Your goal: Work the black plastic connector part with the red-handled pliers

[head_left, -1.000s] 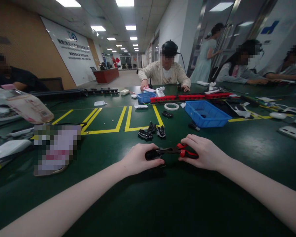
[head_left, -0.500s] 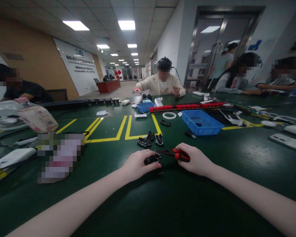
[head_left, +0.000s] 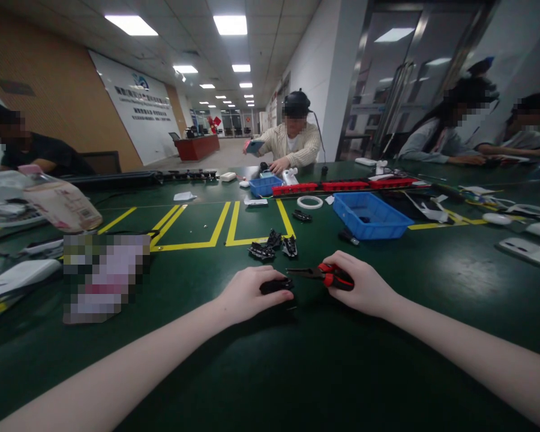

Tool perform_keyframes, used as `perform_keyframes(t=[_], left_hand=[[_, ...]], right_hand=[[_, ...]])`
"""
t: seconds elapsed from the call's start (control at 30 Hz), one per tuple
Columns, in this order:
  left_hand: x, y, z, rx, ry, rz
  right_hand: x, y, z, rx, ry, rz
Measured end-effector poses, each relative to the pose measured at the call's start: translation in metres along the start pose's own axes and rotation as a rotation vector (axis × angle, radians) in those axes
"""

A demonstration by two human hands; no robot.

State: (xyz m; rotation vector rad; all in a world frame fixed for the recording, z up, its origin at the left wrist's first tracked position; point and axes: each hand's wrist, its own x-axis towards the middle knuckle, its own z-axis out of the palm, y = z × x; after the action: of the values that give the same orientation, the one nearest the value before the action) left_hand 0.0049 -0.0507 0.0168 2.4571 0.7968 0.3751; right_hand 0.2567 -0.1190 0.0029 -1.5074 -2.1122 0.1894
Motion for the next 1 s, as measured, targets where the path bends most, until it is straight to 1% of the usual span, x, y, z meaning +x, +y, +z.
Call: perform_keyframes(t=[0.17, 0.3, 0.4, 0.57, 0.7, 0.9, 1.0], left_hand=[[0.0, 0.004, -0.003, 0.004, -0.028, -0.023], [0.0, 0.003, -0.002, -0.006, -0.039, 0.006], [0.0, 0.002, -0.002, -0.006, -0.053, 0.026], [0.001, 0.001, 0.001, -0.025, -0.052, 0.025], [0.001, -0.003, 0.003, -0.024, -0.005, 0.031], [0.0, -0.007, 0.004, 0.02, 0.026, 0.105], [0.0, -0.009, 0.006, 0.017, 0.037, 0.109]], right_hand=[[0.0, 0.003, 0.001, -0.068, -0.001, -0.087], [0.002, 0.008, 0.001, -0.1, 0.039, -0.081], [0.004, 0.017, -0.002, -0.147, 0.058, -0.078], [0.005, 0.031, -0.005, -0.232, -0.018, -0.047], [0.004, 0.029, -0.002, -0.26, -0.031, -0.062], [0.003, 0.027, -0.006, -0.329, 0.061, -0.094], [0.003, 0.029, -0.011, -0.366, 0.118, -0.186]])
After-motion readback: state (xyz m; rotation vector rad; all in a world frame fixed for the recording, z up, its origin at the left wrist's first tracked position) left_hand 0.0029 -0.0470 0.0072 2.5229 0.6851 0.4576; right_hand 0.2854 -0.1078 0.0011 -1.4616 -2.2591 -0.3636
